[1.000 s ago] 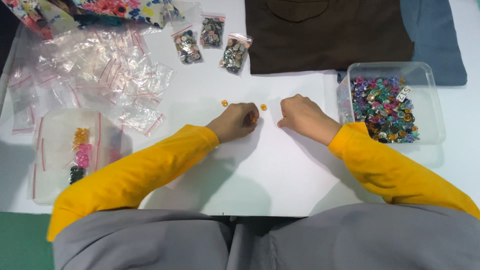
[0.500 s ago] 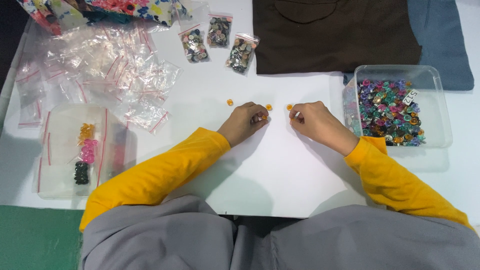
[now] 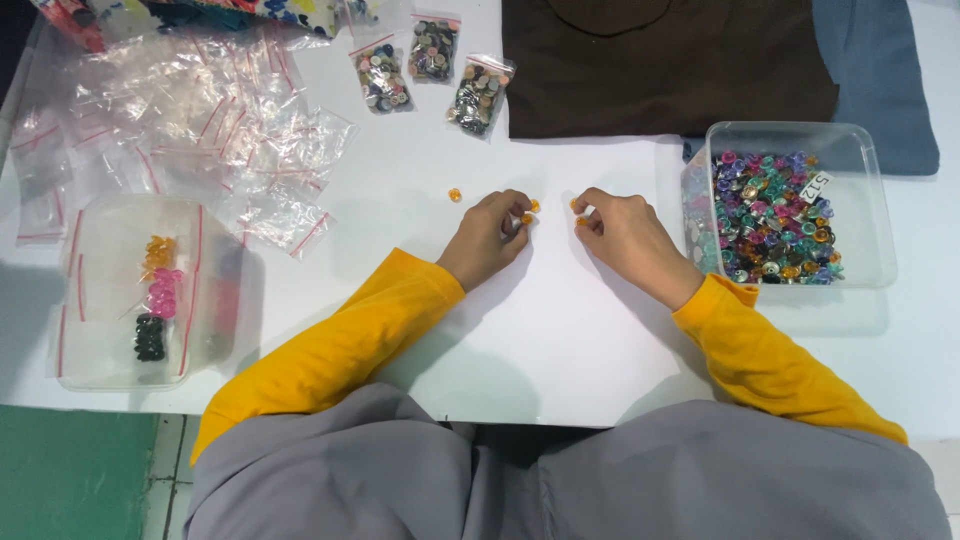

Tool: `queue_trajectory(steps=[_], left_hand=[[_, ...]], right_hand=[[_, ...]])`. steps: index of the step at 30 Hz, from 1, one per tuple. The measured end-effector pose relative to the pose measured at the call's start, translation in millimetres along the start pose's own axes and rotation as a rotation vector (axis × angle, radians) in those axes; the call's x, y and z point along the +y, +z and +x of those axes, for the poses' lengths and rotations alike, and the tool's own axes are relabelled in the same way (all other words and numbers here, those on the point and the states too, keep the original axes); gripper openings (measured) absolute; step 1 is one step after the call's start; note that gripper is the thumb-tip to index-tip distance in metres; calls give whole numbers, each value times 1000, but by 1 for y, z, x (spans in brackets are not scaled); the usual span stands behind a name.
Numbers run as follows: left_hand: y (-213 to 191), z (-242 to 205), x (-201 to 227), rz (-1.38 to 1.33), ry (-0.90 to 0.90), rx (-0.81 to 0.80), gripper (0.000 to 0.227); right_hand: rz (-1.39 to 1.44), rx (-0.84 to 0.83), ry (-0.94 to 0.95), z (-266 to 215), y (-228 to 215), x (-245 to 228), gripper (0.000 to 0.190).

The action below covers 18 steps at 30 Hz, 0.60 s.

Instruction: The person picks up buttons from a container by hand, sorts them by color on a white surface, and places a group of pink buttons into a plastic bag.

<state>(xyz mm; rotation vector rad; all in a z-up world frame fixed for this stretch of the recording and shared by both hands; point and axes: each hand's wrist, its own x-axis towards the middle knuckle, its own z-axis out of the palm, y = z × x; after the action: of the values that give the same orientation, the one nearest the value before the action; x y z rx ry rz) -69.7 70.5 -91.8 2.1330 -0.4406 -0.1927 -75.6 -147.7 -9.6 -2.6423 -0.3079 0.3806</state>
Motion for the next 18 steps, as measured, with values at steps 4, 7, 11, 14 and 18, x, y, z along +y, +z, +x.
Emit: queue_trajectory(steps=[4, 7, 11, 14, 18], left_hand=[[-2, -3, -1, -4, -5, 6, 28], [-1, -1, -5, 16, 16, 1, 23], [-1, 1, -2, 15, 34, -5, 20], [-4, 0, 2, 21, 42, -12, 20], [-4, 0, 5, -1, 50, 5, 19]], right_hand=[[16, 8, -11, -2, -1, 3, 18], [18, 10, -15, -3, -2, 4, 14], [28, 10, -17, -4, 1, 4, 15], [51, 40, -16, 0, 6, 11, 15], [67, 64, -10, 1, 6, 10, 12]])
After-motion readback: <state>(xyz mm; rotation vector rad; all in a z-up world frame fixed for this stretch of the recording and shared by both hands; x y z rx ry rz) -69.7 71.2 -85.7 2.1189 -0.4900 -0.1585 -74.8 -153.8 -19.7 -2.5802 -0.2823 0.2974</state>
